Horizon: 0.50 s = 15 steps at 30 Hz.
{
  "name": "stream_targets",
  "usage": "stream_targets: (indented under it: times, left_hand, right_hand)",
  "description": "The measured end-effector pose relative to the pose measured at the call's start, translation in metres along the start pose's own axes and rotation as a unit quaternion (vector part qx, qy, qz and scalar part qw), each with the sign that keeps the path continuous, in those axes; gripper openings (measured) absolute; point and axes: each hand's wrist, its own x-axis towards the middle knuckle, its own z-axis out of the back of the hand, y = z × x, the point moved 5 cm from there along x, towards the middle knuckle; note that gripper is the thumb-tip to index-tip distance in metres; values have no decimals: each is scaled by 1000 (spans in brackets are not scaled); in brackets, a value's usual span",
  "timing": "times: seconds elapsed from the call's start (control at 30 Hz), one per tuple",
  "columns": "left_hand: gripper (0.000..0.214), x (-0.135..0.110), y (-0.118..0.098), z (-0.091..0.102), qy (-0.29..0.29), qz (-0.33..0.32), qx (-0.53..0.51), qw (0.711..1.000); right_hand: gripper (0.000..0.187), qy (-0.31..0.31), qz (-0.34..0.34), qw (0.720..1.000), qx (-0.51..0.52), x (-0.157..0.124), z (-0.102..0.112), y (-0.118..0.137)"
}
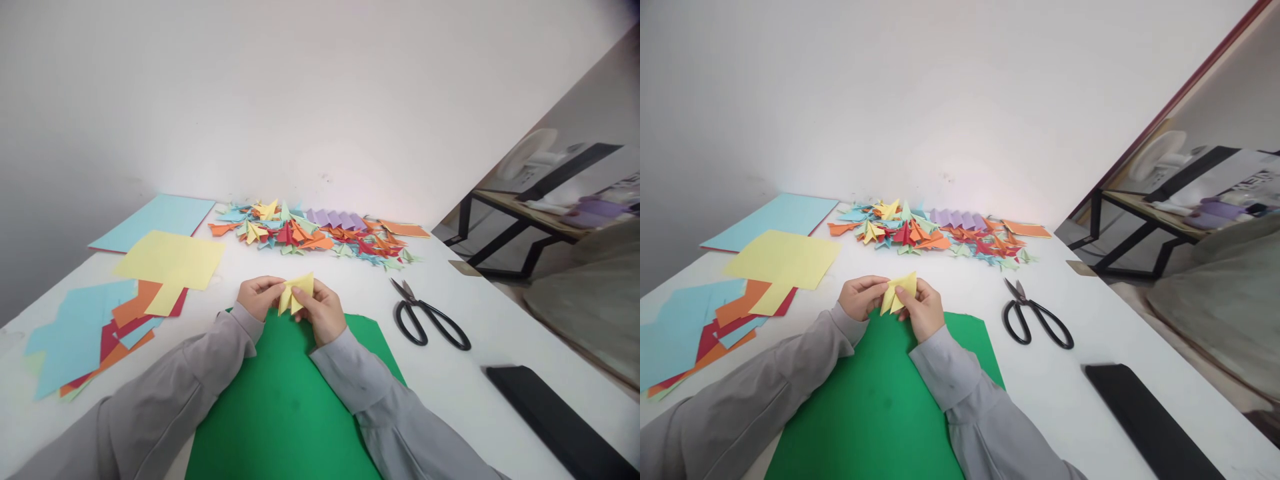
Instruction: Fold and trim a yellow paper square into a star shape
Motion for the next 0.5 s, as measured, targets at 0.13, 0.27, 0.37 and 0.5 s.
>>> stream_targets:
  times: [0.13,0.27,0.37,0.5]
  left_hand:
    - [23,1,2,3,-13,-6,-1,1000]
    - [18,-1,-4,0,-4,-24,3,1000]
    - [11,-4,-12,-3,-5,-36,23,999]
    - [8,-5,-15,-4,-4,-20,28,999]
  right_hand:
    - [27,3,-1,1000,0,0,0,-1]
    - [25,-7,9,1000,-11,-1,0,1]
    - [23,-10,13,1000,-17,-2,-1,3]
    - [20,-8,13,1000,-25,-3,-1,4]
